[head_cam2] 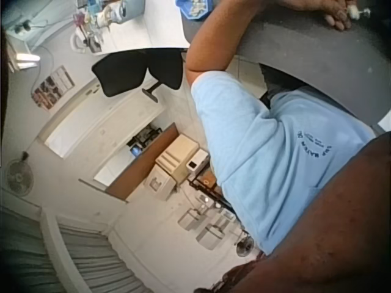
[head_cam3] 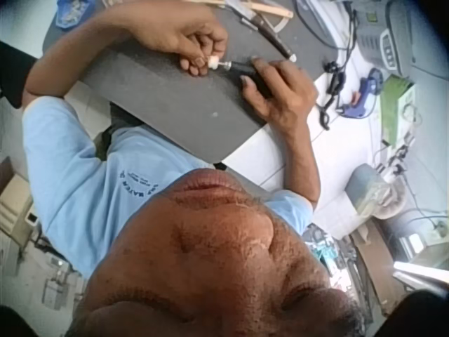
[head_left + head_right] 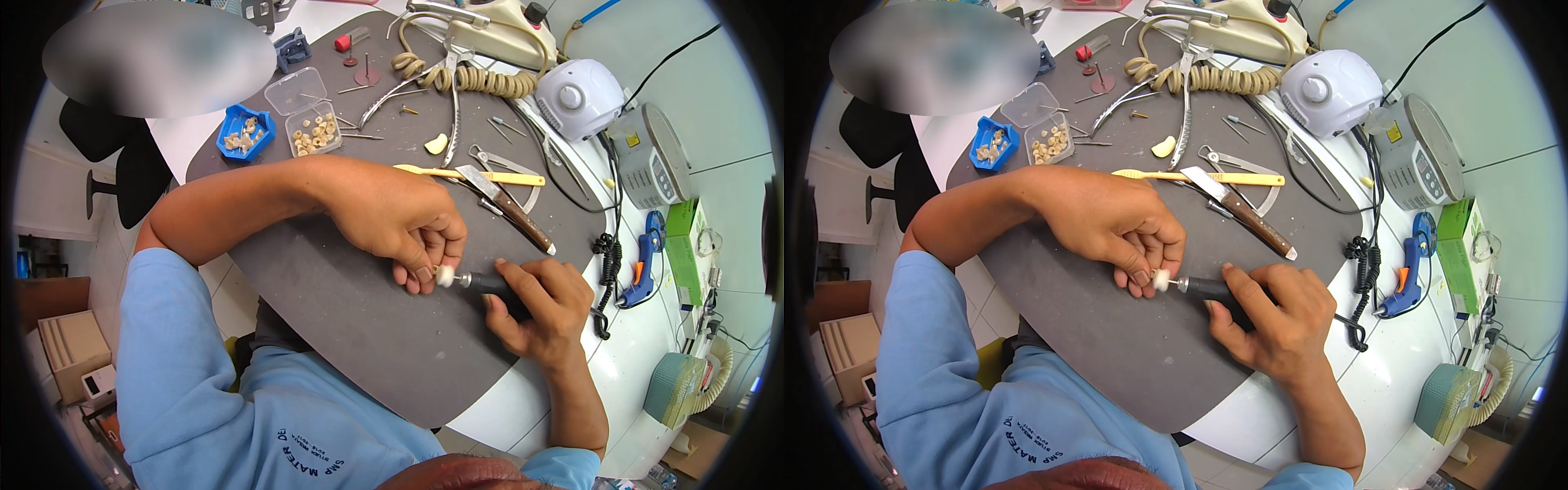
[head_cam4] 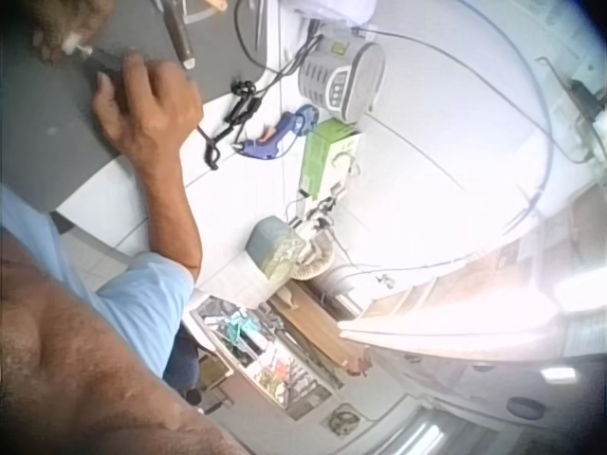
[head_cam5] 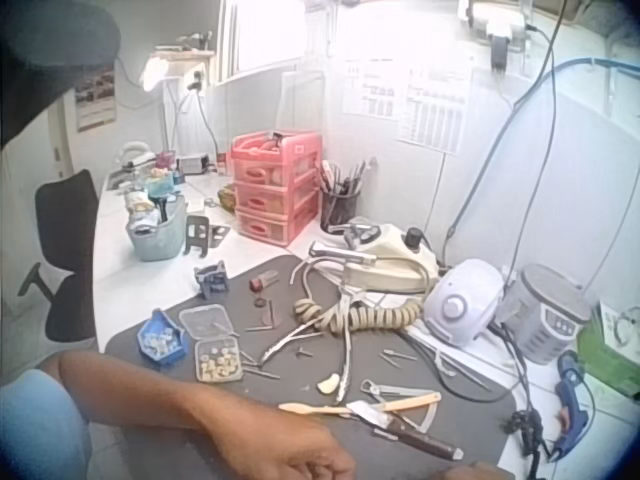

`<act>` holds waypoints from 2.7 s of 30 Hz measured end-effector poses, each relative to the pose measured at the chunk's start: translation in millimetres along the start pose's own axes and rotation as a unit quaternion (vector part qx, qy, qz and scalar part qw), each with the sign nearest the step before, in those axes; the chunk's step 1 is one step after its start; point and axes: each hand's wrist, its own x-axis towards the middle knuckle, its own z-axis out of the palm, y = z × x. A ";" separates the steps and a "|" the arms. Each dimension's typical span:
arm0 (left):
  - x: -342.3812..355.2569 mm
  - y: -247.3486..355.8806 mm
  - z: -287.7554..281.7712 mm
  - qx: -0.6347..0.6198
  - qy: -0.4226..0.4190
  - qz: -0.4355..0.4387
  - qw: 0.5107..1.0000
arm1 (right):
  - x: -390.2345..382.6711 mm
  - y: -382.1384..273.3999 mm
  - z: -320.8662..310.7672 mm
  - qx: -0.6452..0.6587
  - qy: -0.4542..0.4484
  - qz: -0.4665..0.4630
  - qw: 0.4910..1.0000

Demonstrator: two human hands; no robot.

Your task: The person polishes a small white dental crown using a hand-held rotary tool with a soft buffing attachment, occasionally picking up the crown from the workbench and turning it to reach different sides.

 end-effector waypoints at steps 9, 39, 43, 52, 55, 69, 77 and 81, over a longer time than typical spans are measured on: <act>1.1 -0.9 -0.7 0.001 -0.003 -0.004 1.000 | -2.0 -0.8 2.8 -0.008 0.001 0.012 1.000; 0.8 -4.3 -1.2 -0.006 -0.003 0.009 1.000 | -0.1 -2.0 -1.4 -0.008 -0.018 0.011 1.000; -1.3 -2.3 0.2 -0.004 0.003 0.004 1.000 | -0.3 -1.8 -1.7 -0.005 -0.016 0.001 1.000; 0.3 -1.8 -0.2 0.000 0.001 0.003 1.000 | -0.9 -1.2 0.6 -0.004 -0.008 0.013 1.000; -0.4 -2.2 0.2 0.000 0.004 0.002 1.000 | -0.5 -0.4 -0.4 0.001 -0.009 0.001 1.000; -0.4 -1.8 -0.1 0.001 0.004 0.001 1.000 | 0.7 -1.2 -2.2 0.002 -0.014 0.006 1.000; -0.5 -1.0 0.0 0.000 0.003 0.001 1.000 | 1.4 -1.9 -2.7 -0.001 -0.014 0.009 1.000; 0.0 -1.8 0.0 0.000 0.003 0.004 1.000 | 1.0 -2.0 -1.8 -0.001 -0.011 0.014 1.000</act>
